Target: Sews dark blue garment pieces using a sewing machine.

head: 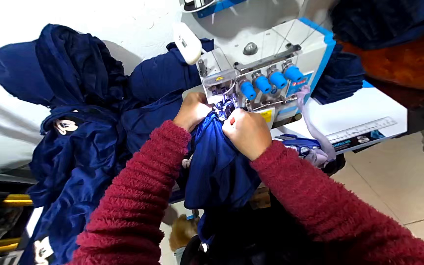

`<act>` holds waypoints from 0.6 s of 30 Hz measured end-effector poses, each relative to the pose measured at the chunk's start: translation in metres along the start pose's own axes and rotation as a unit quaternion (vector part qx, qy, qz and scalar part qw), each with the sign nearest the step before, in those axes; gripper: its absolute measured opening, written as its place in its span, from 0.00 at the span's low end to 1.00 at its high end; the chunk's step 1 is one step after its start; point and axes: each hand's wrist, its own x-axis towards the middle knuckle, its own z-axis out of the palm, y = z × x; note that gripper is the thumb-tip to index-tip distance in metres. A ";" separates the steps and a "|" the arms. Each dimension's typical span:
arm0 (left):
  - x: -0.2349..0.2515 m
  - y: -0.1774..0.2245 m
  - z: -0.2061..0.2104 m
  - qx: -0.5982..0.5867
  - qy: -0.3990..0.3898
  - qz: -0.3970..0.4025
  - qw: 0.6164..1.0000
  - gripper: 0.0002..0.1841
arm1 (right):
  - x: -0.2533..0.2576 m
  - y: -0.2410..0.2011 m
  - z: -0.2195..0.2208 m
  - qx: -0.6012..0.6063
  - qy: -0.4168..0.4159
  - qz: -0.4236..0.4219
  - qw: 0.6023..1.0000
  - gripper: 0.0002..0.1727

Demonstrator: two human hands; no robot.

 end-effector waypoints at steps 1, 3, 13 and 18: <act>0.002 0.000 -0.002 0.004 -0.009 0.001 1.000 0.03 | 0.001 -0.001 -0.001 -0.004 -0.005 0.004 1.000 0.13; 0.003 0.002 -0.005 0.015 -0.035 -0.005 0.999 0.04 | -0.001 -0.003 -0.004 -0.010 -0.013 0.008 1.000 0.13; -0.103 0.060 0.002 0.284 0.082 0.203 0.934 0.12 | -0.030 0.029 0.011 0.151 0.090 -0.048 0.983 0.12; -0.114 0.044 0.045 0.251 0.106 0.142 0.952 0.10 | -0.036 0.042 0.028 0.213 0.149 -0.083 0.962 0.10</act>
